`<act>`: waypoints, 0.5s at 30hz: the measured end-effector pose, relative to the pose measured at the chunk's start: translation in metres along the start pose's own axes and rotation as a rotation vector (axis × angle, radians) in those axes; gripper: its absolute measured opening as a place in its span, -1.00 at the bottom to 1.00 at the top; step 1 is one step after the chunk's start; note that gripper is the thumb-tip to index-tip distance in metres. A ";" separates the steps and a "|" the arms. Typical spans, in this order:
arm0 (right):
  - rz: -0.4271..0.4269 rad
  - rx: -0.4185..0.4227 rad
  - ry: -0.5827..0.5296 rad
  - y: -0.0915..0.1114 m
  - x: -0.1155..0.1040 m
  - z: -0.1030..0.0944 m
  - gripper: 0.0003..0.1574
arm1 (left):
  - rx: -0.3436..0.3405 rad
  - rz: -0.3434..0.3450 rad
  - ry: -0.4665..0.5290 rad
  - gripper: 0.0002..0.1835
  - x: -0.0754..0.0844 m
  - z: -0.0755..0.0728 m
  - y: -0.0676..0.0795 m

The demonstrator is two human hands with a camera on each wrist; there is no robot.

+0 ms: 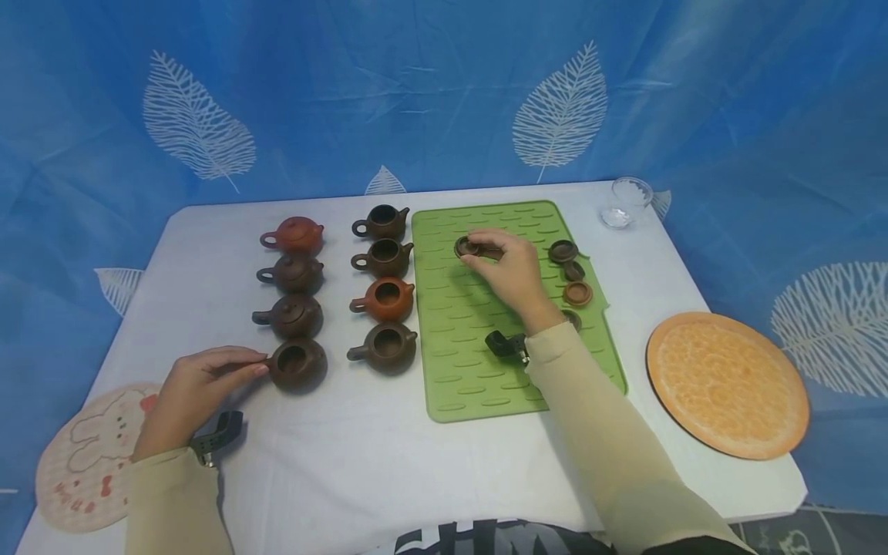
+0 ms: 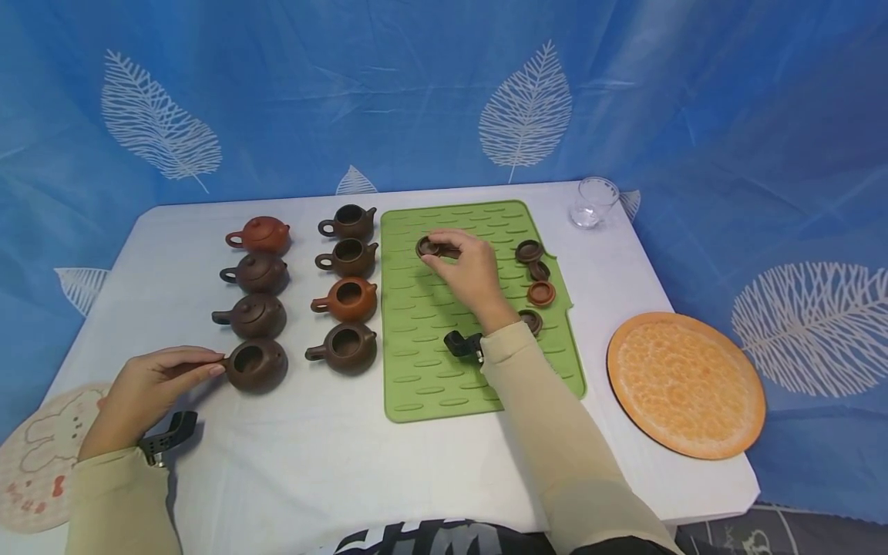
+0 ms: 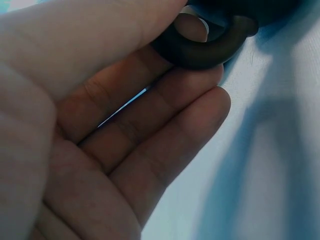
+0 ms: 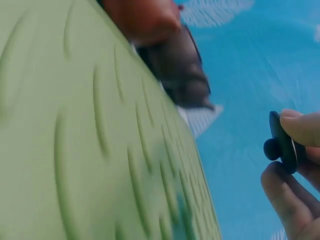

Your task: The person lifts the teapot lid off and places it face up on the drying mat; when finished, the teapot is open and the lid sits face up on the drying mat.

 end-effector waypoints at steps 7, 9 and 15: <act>0.156 0.076 -0.005 0.026 0.028 -0.043 -0.56 | -0.003 0.006 -0.011 -0.80 0.002 0.000 0.000; 0.193 0.099 -0.002 0.032 0.034 -0.053 -0.57 | -0.001 0.009 -0.014 -0.79 0.003 0.000 0.000; 0.245 0.136 0.059 0.047 0.043 -0.079 -0.60 | 0.016 0.020 -0.017 -0.80 0.003 0.000 0.000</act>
Point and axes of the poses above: each hand's wrist, its own y-axis away from the middle knuckle, its own z-axis out of the palm, x = y × z, the point moved 9 cm from there along -y, towards the middle knuckle, and after that the axes turned 13 degrees about -x, right-handed, at the moved point
